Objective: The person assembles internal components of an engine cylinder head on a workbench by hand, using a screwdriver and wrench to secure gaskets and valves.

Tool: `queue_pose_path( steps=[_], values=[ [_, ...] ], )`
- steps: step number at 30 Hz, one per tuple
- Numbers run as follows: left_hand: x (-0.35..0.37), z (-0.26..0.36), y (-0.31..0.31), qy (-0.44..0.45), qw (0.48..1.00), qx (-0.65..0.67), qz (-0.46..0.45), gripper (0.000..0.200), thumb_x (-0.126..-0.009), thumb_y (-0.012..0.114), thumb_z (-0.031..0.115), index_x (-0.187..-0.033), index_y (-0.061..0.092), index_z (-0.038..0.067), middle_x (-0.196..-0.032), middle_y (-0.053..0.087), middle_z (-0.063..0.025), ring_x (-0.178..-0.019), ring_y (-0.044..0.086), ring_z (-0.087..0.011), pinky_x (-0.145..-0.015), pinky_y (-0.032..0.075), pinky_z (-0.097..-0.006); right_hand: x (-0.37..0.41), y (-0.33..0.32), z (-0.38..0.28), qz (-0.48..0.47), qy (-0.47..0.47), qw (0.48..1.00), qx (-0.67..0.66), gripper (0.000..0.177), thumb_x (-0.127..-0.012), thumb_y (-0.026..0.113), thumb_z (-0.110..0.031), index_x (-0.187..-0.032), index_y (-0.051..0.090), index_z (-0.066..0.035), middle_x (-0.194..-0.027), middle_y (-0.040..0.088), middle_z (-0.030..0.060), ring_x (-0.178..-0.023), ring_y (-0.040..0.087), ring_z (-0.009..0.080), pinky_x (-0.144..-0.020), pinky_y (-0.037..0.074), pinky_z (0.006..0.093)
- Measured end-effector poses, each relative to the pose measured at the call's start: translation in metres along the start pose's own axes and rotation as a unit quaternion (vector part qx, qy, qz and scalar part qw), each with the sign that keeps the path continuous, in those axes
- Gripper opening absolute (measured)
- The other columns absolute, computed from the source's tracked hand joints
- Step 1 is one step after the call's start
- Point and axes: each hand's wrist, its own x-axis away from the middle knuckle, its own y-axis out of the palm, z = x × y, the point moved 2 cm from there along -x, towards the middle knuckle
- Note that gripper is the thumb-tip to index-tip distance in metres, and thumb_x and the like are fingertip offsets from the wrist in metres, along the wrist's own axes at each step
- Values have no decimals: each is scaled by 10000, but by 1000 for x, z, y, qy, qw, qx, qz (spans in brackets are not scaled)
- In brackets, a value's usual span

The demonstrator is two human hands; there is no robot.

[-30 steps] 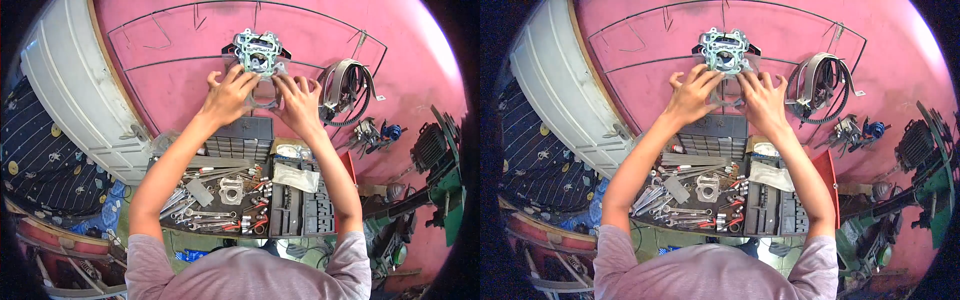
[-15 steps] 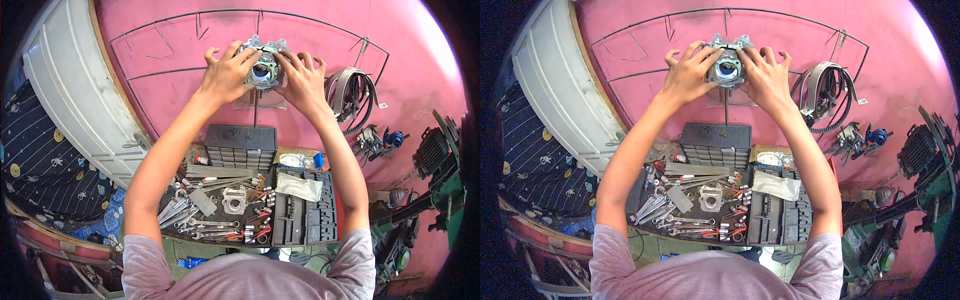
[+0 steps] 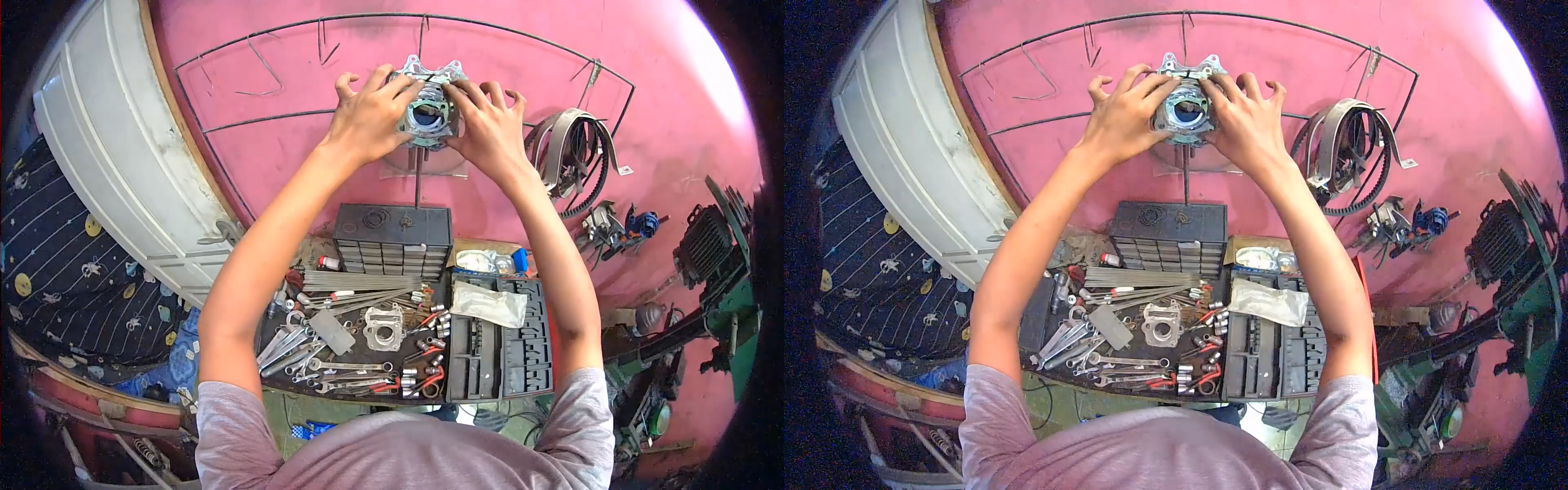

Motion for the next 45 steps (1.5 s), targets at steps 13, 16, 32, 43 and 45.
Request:
queue_pose_path(
  steps=[13, 16, 32, 43, 45],
  values=[
    [2, 1, 20, -7, 1000, 9, -15, 812, -710, 858, 413, -1438, 569, 199, -1416, 558, 40, -1381, 437, -204, -1006, 266, -586, 4, 25, -1, 16, 6, 1000, -16, 807, -630, 901, -305, -1370, 602, -185, -1345, 598, -35, -1176, 561, 210, -992, 398, 605],
    [1, 2, 19, -11, 1000, 11, -22, 808, -705, 869, 384, -1434, 572, 197, -1409, 549, 30, -1386, 427, -203, -1009, 269, -583, 4, 28, -1, 19, 4, 1000, -19, 801, -637, 896, -295, -1373, 600, -182, -1349, 596, -34, -1182, 559, 212, -992, 398, 606],
    [3, 4, 27, -32, 998, 2, -45, 820, -668, 904, 340, -1408, 592, 176, -1397, 539, 15, -1374, 427, -201, -1010, 293, -584, 2, 40, -3, -6, 3, 1000, -25, 742, -696, 840, -135, -1392, 586, -163, -1377, 563, 32, -1239, 535, 229, -1007, 387, 618],
    [4, 11, 21, -32, 999, -12, 36, 651, -728, 852, 275, -1334, 632, 187, -1312, 598, 18, -1296, 496, -186, -990, 306, -601, 6, 47, -6, 31, 15, 999, -26, 643, -758, 791, -136, -1370, 597, -176, -1338, 584, 24, -1199, 555, 256, -927, 424, 651],
    [-1, 12, -1, -61, 995, 53, -51, 739, -752, 856, 257, -1419, 550, 178, -1407, 512, -47, -1364, 417, -252, -1011, 300, -622, 7, 32, -10, 20, 29, 999, 17, 677, -729, 849, -266, -1367, 623, -241, -1290, 631, 15, -1208, 553, 253, -938, 426, 556]
  ],
)
